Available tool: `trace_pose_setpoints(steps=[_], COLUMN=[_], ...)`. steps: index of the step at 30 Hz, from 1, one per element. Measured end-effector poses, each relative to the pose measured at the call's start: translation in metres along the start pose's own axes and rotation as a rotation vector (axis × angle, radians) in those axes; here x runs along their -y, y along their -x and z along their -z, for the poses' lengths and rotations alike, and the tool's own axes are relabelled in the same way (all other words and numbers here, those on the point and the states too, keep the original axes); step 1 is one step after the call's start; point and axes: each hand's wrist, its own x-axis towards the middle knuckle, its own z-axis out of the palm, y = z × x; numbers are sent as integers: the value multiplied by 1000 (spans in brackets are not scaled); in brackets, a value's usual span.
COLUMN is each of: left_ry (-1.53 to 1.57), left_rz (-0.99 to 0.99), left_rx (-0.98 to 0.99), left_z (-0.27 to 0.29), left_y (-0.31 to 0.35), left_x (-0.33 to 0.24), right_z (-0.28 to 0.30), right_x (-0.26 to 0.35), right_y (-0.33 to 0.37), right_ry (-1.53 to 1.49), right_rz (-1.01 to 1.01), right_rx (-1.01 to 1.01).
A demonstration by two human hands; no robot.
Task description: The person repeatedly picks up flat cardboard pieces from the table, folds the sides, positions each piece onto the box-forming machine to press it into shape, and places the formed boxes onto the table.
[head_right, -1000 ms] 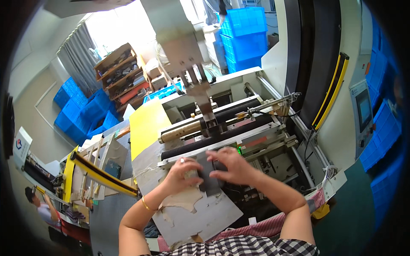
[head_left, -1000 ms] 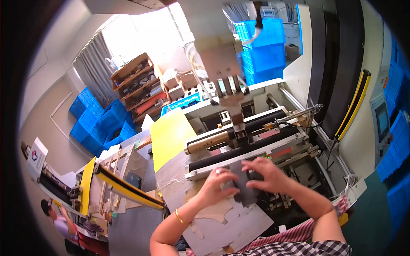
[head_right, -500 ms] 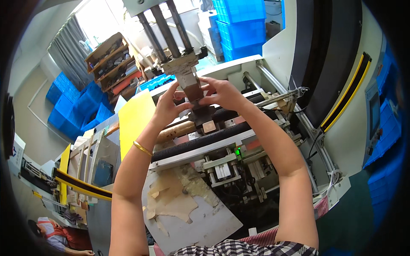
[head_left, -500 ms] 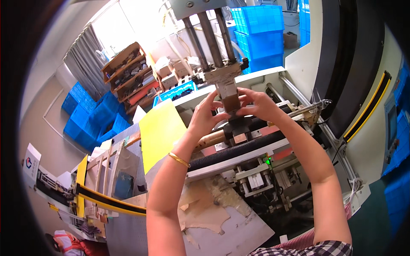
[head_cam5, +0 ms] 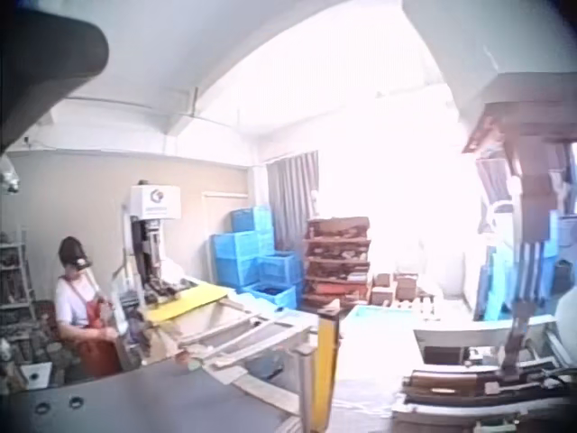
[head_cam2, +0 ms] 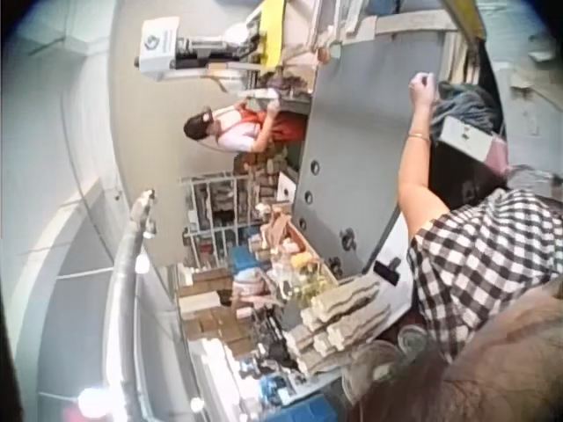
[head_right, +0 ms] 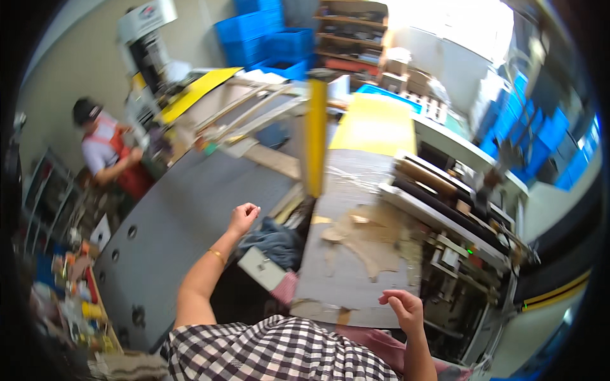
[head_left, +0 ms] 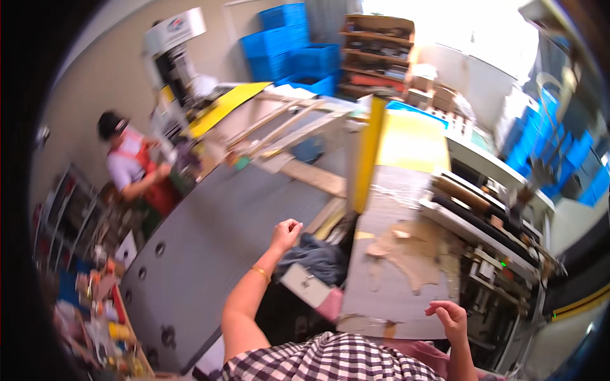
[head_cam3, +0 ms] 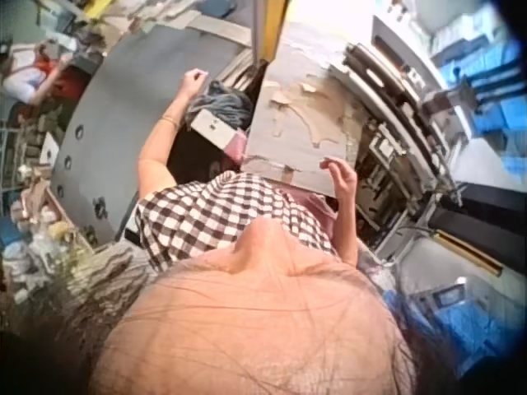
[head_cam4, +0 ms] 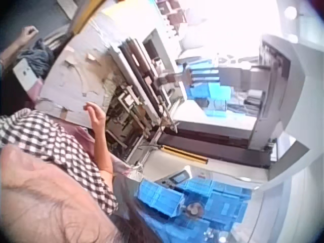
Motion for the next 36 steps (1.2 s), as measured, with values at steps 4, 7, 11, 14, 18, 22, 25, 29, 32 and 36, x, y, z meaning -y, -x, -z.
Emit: trace_pose_setpoints(steps=[4, 7, 11, 14, 18, 22, 25, 29, 32, 36], left_ry=[-467, -330, -353, -383, -147, -619, -739, -613, -14, 336], left_rz=[92, -153, -284, -518, 345, 796, 1068, 1075, 910, 458], left_rx=[51, -6, 88, 156, -298, -658, -635, -686, -790, -443], left_z=[-2, -37, -14, 53, 174, 300, 332, 336, 319, 264], left_y=[56, 75, 131, 204, 287, 417, 461, 462, 400, 240], left_x=[104, 153, 139, 155, 265, 347, 358, 389, 389, 260], right_z=[-101, -181, -271, -296, -302, -310, -323, -327, -325, -300], right_x=[1, -4, -16, -59, -74, -83, -87, -96, -94, -67], right_y=[-58, -117, -191, -231, -234, -246, -245, -248, -240, -218], right_ry=[159, 412, 714, 1084, 1234, 1338, 1401, 1433, 1340, 1133], right_rz=[30, 155, 294, 514, 464, 383, 353, 372, 402, 569], right_rx=[266, 386, 439, 551, 625, 656, 626, 586, 581, 678])
